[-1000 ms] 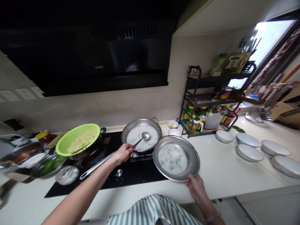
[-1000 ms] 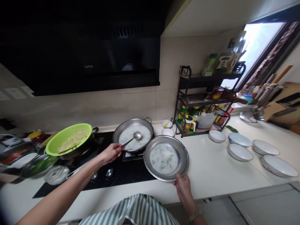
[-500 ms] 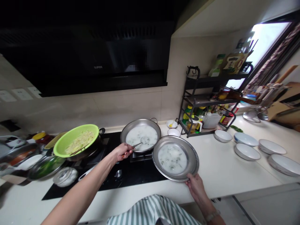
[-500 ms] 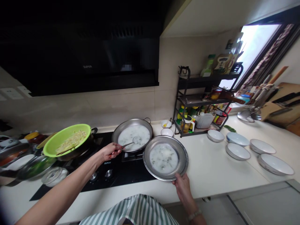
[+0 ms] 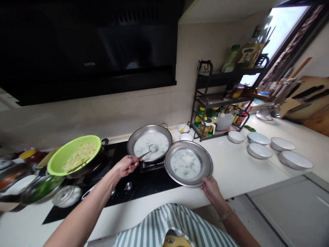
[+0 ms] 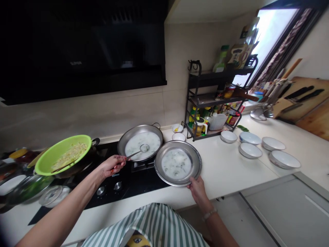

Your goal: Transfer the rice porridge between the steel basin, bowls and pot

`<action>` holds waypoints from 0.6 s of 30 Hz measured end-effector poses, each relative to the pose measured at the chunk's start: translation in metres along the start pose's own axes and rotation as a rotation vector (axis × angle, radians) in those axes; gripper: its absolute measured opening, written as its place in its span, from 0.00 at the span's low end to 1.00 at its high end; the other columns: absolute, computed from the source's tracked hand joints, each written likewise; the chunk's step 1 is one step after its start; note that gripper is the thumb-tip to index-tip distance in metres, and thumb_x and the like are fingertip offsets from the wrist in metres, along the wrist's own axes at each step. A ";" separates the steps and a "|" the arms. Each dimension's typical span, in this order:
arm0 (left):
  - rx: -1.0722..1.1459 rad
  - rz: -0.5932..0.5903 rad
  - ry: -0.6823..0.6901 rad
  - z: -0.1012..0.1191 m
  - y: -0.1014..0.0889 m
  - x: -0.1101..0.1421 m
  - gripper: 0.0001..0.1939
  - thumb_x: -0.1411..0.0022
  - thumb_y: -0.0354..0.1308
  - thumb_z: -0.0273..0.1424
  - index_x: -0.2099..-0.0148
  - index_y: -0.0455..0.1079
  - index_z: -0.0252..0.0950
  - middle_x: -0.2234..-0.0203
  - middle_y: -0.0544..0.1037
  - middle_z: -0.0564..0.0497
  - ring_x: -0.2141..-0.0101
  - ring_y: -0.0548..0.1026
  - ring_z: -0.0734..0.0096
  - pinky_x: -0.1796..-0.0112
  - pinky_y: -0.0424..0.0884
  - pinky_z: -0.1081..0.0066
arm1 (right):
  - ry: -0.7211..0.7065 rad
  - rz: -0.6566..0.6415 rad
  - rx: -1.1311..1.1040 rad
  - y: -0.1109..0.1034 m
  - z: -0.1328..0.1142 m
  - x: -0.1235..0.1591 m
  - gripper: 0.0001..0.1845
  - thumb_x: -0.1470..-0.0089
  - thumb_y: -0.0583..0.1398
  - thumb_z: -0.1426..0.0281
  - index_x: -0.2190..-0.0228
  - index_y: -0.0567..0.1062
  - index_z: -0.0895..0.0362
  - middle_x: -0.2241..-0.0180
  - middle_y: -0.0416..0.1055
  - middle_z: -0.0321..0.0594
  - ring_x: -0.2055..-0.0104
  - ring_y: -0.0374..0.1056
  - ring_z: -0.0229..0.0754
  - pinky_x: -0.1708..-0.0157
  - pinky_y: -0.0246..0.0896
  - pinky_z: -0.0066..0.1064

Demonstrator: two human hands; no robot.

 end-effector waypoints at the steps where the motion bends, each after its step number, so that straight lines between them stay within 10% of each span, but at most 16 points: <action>1: 0.010 -0.006 -0.001 0.000 0.000 0.001 0.05 0.49 0.55 0.21 0.67 0.66 0.30 0.86 0.64 0.59 0.90 0.50 0.89 0.90 0.41 0.85 | 0.003 -0.002 0.000 0.000 0.000 0.000 0.14 0.71 0.62 0.70 0.76 0.65 0.52 0.82 0.63 0.28 0.83 0.57 0.36 0.85 0.49 0.27; 18: -0.019 -0.101 -0.011 0.017 0.027 0.023 0.06 0.49 0.57 0.23 0.65 0.66 0.29 0.85 0.64 0.58 0.89 0.49 0.90 0.90 0.41 0.84 | -0.005 0.016 -0.005 -0.004 0.002 -0.003 0.13 0.71 0.62 0.69 0.76 0.66 0.53 0.83 0.63 0.27 0.83 0.56 0.34 0.86 0.49 0.26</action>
Point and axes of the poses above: each hand's wrist, its own x-axis away from the middle knuckle, its own y-axis out of the palm, z = x × y, the point moved 8 cm from there along -x, towards the middle knuckle
